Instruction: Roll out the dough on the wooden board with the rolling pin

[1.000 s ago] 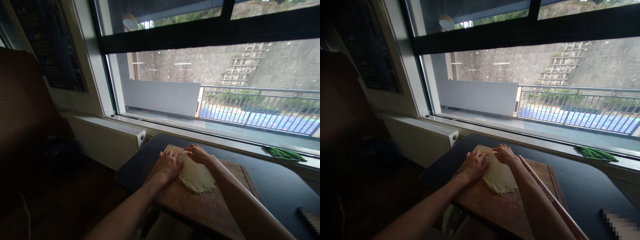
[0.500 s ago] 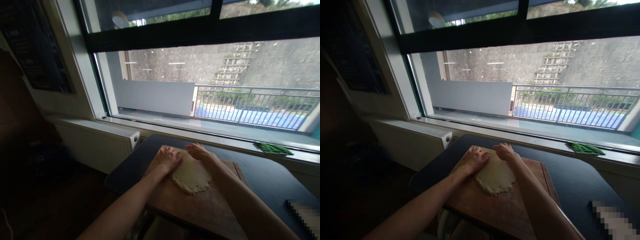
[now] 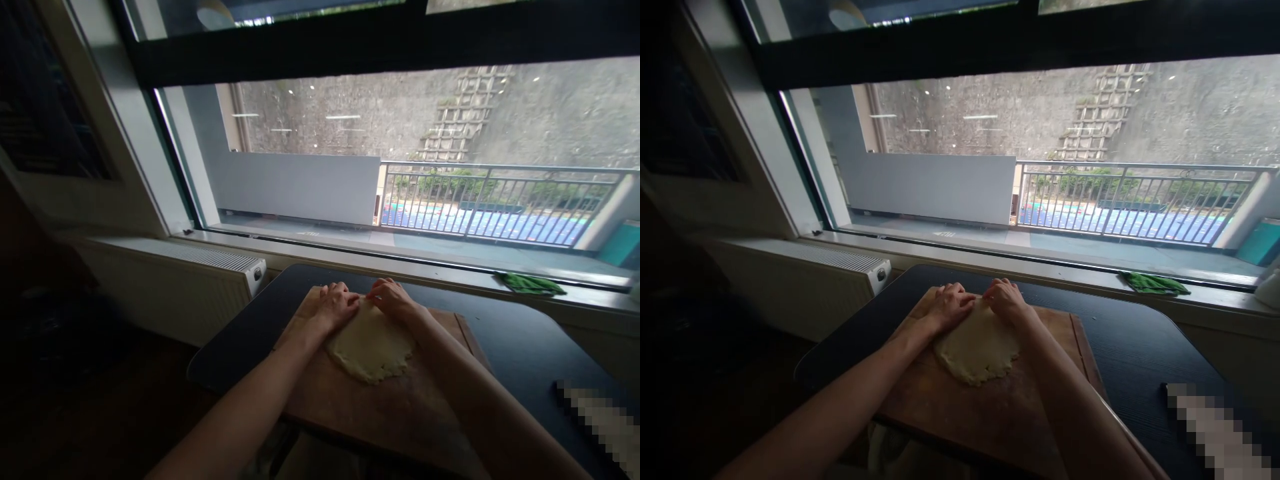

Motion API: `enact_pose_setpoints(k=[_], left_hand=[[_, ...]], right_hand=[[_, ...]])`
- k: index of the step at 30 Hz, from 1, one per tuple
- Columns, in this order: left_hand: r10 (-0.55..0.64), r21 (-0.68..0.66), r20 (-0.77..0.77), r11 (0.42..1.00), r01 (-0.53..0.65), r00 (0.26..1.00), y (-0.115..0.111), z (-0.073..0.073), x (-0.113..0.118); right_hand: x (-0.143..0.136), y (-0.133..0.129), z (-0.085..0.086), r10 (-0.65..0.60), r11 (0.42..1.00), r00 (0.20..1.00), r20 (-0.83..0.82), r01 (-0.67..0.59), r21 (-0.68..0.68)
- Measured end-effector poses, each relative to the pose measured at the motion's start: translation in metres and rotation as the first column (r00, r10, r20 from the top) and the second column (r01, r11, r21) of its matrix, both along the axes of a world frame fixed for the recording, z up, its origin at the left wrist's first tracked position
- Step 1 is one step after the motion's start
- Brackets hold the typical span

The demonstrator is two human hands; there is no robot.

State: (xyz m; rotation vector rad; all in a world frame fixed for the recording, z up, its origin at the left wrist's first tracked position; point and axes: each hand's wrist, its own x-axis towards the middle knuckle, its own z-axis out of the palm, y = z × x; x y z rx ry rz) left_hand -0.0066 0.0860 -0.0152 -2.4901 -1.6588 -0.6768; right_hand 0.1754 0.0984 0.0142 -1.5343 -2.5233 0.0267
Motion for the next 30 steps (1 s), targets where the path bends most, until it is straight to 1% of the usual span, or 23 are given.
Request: enact_pose_setpoints(k=[3,6,9,12,14,16,19,21,24,27,30], left_hand=[[-0.016,0.026,-0.014,1.000,0.017,1.000,0.000,0.006,0.003],[-0.052,-0.014,-0.019,0.999,0.051,0.998,0.002,0.011,0.007],[-0.107,-0.044,-0.033,0.993,0.105,0.994,0.004,0.010,0.009],[-0.156,-0.012,-0.058,0.988,0.155,0.986,0.006,0.006,0.011],[-0.171,0.002,-0.070,0.985,0.172,0.983,0.006,0.007,0.012],[-0.177,-0.007,-0.084,0.984,0.177,0.981,0.007,0.011,0.014],[-0.173,-0.071,-0.089,0.983,0.167,0.981,0.008,0.018,0.018],[-0.158,-0.112,-0.047,0.982,0.152,0.986,0.010,0.020,0.020],[-0.117,-0.129,0.074,0.984,0.126,0.990,0.015,0.014,0.022],[-0.084,-0.145,0.163,0.984,0.108,0.983,0.022,0.006,0.023],[-0.071,-0.174,0.198,0.979,0.106,0.978,0.027,0.002,0.024]], right_hand=[[0.003,-0.005,0.004,-0.004,1.000,1.000,0.002,0.004,0.023],[0.012,-0.007,0.007,-0.013,0.999,1.000,0.022,0.012,0.035],[0.021,-0.010,0.005,-0.014,0.999,0.999,0.035,0.012,0.045],[0.022,-0.018,0.001,0.012,0.999,0.999,0.044,-0.014,0.047],[0.020,-0.023,0.001,0.022,0.999,0.998,0.054,-0.025,0.047],[0.019,-0.025,0.003,0.028,0.999,0.997,0.069,-0.031,0.037],[0.025,-0.023,0.008,0.013,1.000,0.995,0.096,-0.015,0.012],[0.032,-0.020,0.010,-0.021,1.000,0.994,0.104,0.020,0.006],[0.038,-0.017,0.009,-0.075,0.997,0.992,0.097,0.075,0.009],[0.035,-0.011,0.005,-0.115,0.993,0.990,0.077,0.115,0.002],[0.026,-0.005,0.000,-0.145,0.989,0.987,0.062,0.147,-0.022]])
